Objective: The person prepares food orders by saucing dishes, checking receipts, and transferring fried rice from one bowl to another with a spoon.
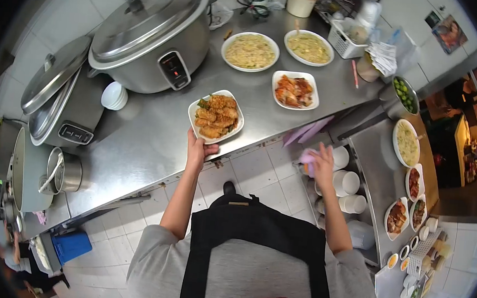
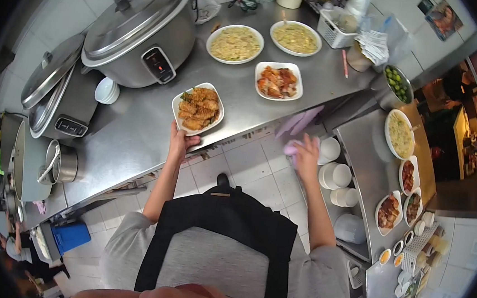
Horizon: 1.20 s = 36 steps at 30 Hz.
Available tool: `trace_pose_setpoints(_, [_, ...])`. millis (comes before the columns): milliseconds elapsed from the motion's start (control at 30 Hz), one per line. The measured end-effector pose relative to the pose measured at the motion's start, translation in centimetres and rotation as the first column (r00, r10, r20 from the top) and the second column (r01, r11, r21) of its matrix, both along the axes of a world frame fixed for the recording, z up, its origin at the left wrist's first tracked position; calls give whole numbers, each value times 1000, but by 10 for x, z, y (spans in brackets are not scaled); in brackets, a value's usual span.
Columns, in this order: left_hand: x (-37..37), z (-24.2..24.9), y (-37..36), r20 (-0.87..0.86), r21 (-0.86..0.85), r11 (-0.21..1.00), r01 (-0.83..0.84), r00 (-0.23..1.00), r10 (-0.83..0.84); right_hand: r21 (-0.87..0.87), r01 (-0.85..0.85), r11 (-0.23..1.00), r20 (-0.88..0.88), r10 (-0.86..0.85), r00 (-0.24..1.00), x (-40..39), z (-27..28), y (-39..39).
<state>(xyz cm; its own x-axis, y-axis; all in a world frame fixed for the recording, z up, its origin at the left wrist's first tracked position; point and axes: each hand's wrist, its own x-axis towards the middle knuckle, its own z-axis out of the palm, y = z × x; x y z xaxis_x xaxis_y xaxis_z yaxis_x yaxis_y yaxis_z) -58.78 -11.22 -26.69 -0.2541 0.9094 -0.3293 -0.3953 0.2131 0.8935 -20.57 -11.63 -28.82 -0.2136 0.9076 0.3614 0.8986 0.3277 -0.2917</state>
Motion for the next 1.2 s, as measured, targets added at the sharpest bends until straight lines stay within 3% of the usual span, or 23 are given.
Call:
trace_pose_setpoints(33, [8, -3, 8, -11, 1, 1000, -12, 1000, 12, -61, 151, 987, -329, -163, 930, 21, -10, -20])
trace_pose_setpoints(67, [16, -4, 17, -21, 1, 1000, -10, 1000, 10, -162, 280, 946, -608, -320, 727, 44, -23, -45])
trace_pose_setpoints(100, [25, -4, 22, -25, 12, 999, -47, 999, 47, -230, 282, 931, -256, -337, 906, 78, -63, -76])
trace_pose_setpoints(133, [29, -6, 30, -60, 21, 1000, -20, 998, 21, -308, 316, 897, 128, -289, 949, 106, -95, -109])
trace_pose_setpoints(167, [34, -7, 36, -64, 21, 999, -37, 997, 38, -293, 362, 885, 126, -340, 932, 116, -94, -130])
trace_pose_setpoints(233, [41, -6, 47, -50, -34, 998, -47, 998, 45, -246, 583, 774, -259, -632, 730, 132, -86, -153])
trace_pose_setpoints(267, [40, -8, 51, -43, 22, 1000, -8, 999, 9, -252, 613, 749, -258, -662, 703, 136, -80, -167])
trace_pose_setpoints(333, [49, -5, 49, -20, 41, 998, -57, 998, 58, -527, 583, 618, -73, -717, 694, 141, -72, -180])
trace_pose_setpoints(400, [50, -3, 44, 336, -81, 997, -10, 941, 37, -435, 647, 626, -141, -757, 638, 151, -65, -185])
trace_pose_setpoints(433, [62, -15, 34, 344, -78, 997, 3, 939, 24, -358, 626, 693, -256, -718, 648, 153, -59, -182])
trace_pose_setpoints(500, [87, -41, 18, -74, 106, 986, -125, 988, 133, -247, 598, 763, -373, -644, 668, 152, -41, -165])
trace_pose_setpoints(533, [119, -40, 2, -225, 204, 978, 48, 974, -1, -309, 516, 799, -496, -598, 629, 148, -25, -154])
trace_pose_setpoints(600, [196, 0, -19, -284, 46, 957, 287, 922, -263, -326, 362, 873, -623, -486, 613, 136, 14, -116])
trace_pose_setpoints(667, [253, -9, -17, -302, 147, 838, 526, 830, -469, -243, 325, 914, -836, -367, 408, 124, 48, -86])
trace_pose_setpoints(733, [305, -22, 4, -438, 270, 690, 672, 724, -533, -153, 304, 940, -883, -269, 385, 137, 56, -57])
trace_pose_setpoints(800, [337, -9, 23, -470, 326, 556, 765, 641, -607, -33, 428, 903, -923, -192, 333, 150, 70, -37])
trace_pose_setpoints(933, [342, 40, 55, -482, 415, 510, 754, 657, -579, 57, 618, 784, -881, -251, 400, 162, 34, 8])
trace_pose_setpoints(967, [338, 43, 65, -509, 394, 516, 761, 648, -567, 337, 649, 682, -594, -380, 709, 163, -3, 28])
trace_pose_setpoints(1000, [332, 45, 74, -512, 404, 514, 757, 653, -558, 600, 535, 595, -200, -536, 820, 165, -21, 48])
trace_pose_setpoints(1033, [324, 46, 85, -534, 381, 518, 766, 639, -553, 610, 531, 589, -204, -531, 823, 158, -19, 68])
trace_pose_setpoints(1100, [308, 43, 111, -549, 377, 525, 763, 641, -537, 162, 565, 809, -605, -370, 705, 135, -9, 106])
trace_pose_setpoints(1133, [299, 47, 123, -553, 373, 529, 763, 640, -534, 160, 562, 812, -609, -366, 703, 130, 0, 127])
trace_pose_setpoints(1200, [281, 63, 146, -490, 395, 568, 722, 688, -535, -1, 509, 861, -811, -299, 504, 123, 25, 183])
